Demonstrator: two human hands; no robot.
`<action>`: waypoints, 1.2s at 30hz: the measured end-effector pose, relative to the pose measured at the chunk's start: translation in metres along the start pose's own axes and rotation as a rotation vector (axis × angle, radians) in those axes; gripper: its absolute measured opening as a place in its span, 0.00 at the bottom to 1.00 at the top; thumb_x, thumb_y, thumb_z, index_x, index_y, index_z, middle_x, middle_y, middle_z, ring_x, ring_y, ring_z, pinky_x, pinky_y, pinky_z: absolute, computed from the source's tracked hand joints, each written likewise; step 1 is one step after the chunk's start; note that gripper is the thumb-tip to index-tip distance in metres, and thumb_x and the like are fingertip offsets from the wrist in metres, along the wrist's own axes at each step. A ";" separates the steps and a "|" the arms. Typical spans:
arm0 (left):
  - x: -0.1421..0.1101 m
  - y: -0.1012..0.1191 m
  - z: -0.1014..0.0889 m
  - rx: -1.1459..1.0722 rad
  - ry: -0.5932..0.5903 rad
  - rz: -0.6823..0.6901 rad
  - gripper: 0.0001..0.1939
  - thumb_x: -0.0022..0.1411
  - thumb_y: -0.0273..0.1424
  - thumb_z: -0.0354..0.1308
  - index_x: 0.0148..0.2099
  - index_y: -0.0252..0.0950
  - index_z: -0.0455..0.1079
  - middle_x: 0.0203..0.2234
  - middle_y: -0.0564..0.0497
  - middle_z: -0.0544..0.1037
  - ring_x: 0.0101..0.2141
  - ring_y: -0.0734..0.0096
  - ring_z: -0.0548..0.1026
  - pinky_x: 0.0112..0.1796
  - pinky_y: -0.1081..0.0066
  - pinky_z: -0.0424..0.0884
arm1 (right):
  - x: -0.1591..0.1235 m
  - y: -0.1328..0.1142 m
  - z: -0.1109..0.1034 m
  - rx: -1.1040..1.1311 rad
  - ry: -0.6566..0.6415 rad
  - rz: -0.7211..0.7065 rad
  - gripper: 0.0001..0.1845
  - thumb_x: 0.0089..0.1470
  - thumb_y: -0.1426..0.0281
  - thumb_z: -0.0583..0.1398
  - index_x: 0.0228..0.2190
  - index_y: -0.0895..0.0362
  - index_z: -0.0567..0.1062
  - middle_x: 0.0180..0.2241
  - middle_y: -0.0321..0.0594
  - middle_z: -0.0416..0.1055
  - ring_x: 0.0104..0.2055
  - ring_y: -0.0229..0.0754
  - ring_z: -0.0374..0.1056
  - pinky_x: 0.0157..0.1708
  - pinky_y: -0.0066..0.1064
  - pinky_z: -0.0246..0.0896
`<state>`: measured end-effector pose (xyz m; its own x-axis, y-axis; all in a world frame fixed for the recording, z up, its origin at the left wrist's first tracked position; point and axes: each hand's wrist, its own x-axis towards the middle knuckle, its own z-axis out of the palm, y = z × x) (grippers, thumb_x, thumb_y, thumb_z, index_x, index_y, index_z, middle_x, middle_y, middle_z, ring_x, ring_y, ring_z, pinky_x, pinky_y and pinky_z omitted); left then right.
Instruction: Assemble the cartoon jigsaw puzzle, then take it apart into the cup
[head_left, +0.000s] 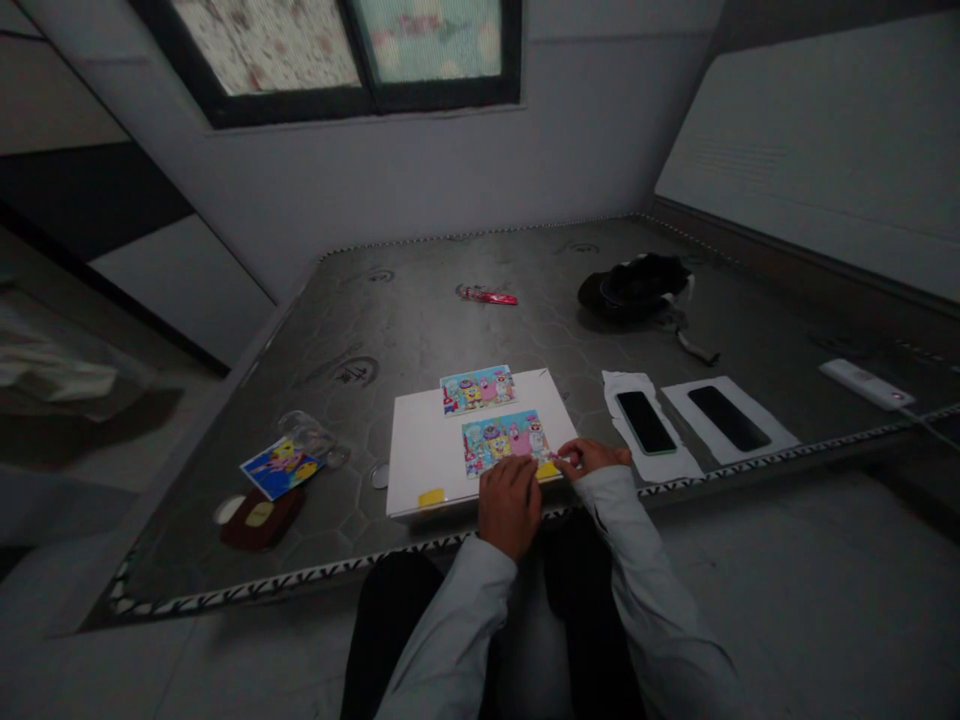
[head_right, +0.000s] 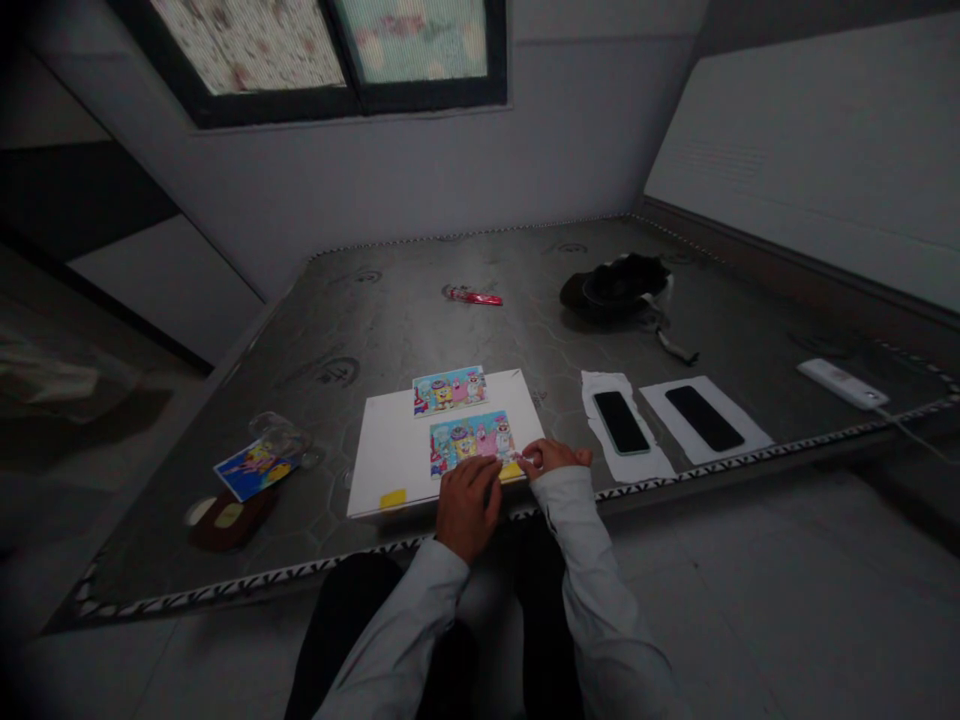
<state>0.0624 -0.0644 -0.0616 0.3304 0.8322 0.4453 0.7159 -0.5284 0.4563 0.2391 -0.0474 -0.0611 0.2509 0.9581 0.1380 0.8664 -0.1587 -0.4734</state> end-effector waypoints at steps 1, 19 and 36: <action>0.000 0.000 0.000 0.000 0.001 0.001 0.14 0.64 0.26 0.53 0.51 0.40 0.71 0.48 0.47 0.77 0.51 0.61 0.72 0.50 0.56 0.67 | 0.000 0.000 0.000 0.011 -0.001 0.010 0.07 0.45 0.64 0.65 0.29 0.52 0.77 0.24 0.30 0.71 0.30 0.38 0.66 0.36 0.34 0.38; -0.002 -0.003 0.002 -0.012 -0.023 -0.014 0.15 0.65 0.26 0.53 0.52 0.41 0.70 0.49 0.50 0.76 0.51 0.64 0.70 0.51 0.58 0.66 | -0.002 -0.004 0.000 0.115 -0.028 0.014 0.06 0.46 0.70 0.60 0.31 0.55 0.74 0.29 0.33 0.75 0.31 0.39 0.68 0.37 0.33 0.44; -0.002 -0.001 -0.002 -0.022 -0.030 0.001 0.15 0.64 0.26 0.53 0.52 0.40 0.70 0.49 0.48 0.76 0.52 0.62 0.70 0.52 0.56 0.66 | 0.001 0.001 0.011 0.103 0.125 0.017 0.15 0.52 0.57 0.59 0.28 0.54 0.78 0.28 0.35 0.76 0.31 0.41 0.68 0.38 0.35 0.45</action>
<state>0.0595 -0.0655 -0.0615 0.3500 0.8360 0.4225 0.7017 -0.5328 0.4730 0.2352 -0.0441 -0.0711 0.3229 0.9172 0.2333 0.8142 -0.1435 -0.5626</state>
